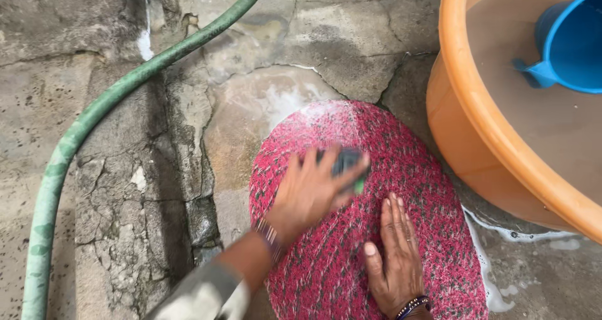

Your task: The person washes rugs by hand on a concrete floor using a brush, soap, and water from a bucket and hose.

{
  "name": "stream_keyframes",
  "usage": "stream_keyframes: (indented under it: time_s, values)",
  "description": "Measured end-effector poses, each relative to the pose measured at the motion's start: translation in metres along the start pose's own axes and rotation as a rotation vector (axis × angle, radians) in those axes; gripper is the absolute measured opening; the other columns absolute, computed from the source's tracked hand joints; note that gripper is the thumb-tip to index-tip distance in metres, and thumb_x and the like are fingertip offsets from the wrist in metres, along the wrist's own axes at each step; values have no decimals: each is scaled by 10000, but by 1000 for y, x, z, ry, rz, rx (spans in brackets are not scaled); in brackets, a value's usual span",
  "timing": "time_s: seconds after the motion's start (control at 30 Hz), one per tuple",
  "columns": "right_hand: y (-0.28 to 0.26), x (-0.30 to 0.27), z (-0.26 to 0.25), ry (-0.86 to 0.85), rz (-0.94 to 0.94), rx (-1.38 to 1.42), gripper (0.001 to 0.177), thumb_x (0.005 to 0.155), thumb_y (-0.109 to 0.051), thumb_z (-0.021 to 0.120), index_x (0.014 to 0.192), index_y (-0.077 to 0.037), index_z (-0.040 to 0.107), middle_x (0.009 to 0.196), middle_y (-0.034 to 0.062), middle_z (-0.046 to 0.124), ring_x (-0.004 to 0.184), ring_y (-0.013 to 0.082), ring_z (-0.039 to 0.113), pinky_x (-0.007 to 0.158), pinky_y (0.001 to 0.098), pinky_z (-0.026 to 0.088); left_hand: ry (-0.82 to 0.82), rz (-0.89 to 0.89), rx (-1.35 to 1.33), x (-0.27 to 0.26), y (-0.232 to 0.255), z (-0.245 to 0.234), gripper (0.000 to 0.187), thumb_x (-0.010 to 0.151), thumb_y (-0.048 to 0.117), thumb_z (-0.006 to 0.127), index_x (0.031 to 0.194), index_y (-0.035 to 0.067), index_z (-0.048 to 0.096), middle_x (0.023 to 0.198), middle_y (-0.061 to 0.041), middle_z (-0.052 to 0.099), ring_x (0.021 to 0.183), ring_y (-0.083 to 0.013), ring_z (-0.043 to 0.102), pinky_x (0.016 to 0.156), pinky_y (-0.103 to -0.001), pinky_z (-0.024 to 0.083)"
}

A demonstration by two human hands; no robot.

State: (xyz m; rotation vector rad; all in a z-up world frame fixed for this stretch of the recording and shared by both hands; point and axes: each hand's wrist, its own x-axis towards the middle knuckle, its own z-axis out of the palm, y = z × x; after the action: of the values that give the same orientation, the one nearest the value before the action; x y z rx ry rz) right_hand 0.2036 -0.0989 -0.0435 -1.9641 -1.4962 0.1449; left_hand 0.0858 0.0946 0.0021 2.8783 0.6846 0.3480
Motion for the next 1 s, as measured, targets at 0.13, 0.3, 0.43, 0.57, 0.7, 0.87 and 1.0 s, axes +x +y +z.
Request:
stream_keyframes:
  time_s: [0.13, 0.3, 0.43, 0.57, 0.7, 0.87, 1.0]
  values:
    - [4, 1, 0, -2, 27, -6, 745, 1031, -455, 321, 1580, 46, 266, 1664, 269, 263, 1571, 405, 212, 1260, 491, 172, -14, -419, 56, 80, -13, 1, 691, 864, 497, 691, 1488, 412, 405, 1383, -107, 506, 1244, -385, 495, 930, -594, 446]
    - [0, 0, 0, 32, 26, 22, 781, 1027, -478, 296, 1585, 65, 228, 1670, 287, 226, 1567, 426, 191, 1244, 529, 152, 110, -141, 48, 8, 52, 17, 791, 829, 396, 711, 1553, 334, 396, 1464, -200, 461, 1178, -447, 501, 943, -615, 421]
    - [1, -1, 0, 90, 2, 43, 796, 1050, -492, 290, 1589, 87, 200, 1670, 312, 202, 1571, 455, 178, 1257, 540, 152, -25, -2, -117, -49, 74, 8, 690, 936, 367, 679, 1562, 346, 390, 1500, -204, 456, 1126, -418, 507, 903, -583, 428]
    - [4, 2, 1, 70, 10, 17, 780, 1041, -481, 300, 1588, 70, 225, 1666, 294, 230, 1568, 450, 194, 1257, 529, 158, -50, 14, -50, 3, 33, 13, 736, 871, 421, 689, 1538, 380, 381, 1424, -192, 473, 1134, -398, 505, 859, -603, 438]
    - [0, 2, 0, 37, 37, -20, 771, 1020, -455, 345, 1580, 64, 240, 1664, 285, 242, 1559, 423, 214, 1251, 515, 162, -98, -402, 4, 84, 15, 3, 671, 888, 532, 686, 1506, 420, 450, 1394, -107, 514, 1232, -375, 493, 955, -599, 430]
    - [-2, 5, 1, -9, 42, -92, 801, 992, -449, 431, 1567, 73, 234, 1641, 274, 250, 1537, 397, 209, 1230, 486, 172, 224, -457, -56, 33, 27, -9, 819, 769, 643, 741, 1477, 297, 515, 1498, -214, 420, 1342, -516, 411, 972, -701, 353]
    - [-3, 8, 5, -124, 67, -266, 826, 961, -494, 439, 1550, 42, 223, 1618, 219, 236, 1530, 320, 181, 1233, 457, 109, 72, -1083, -168, -49, 51, -8, 700, 910, 356, 671, 1522, 164, 392, 1473, -228, 379, 1301, -411, 405, 1048, -559, 360]
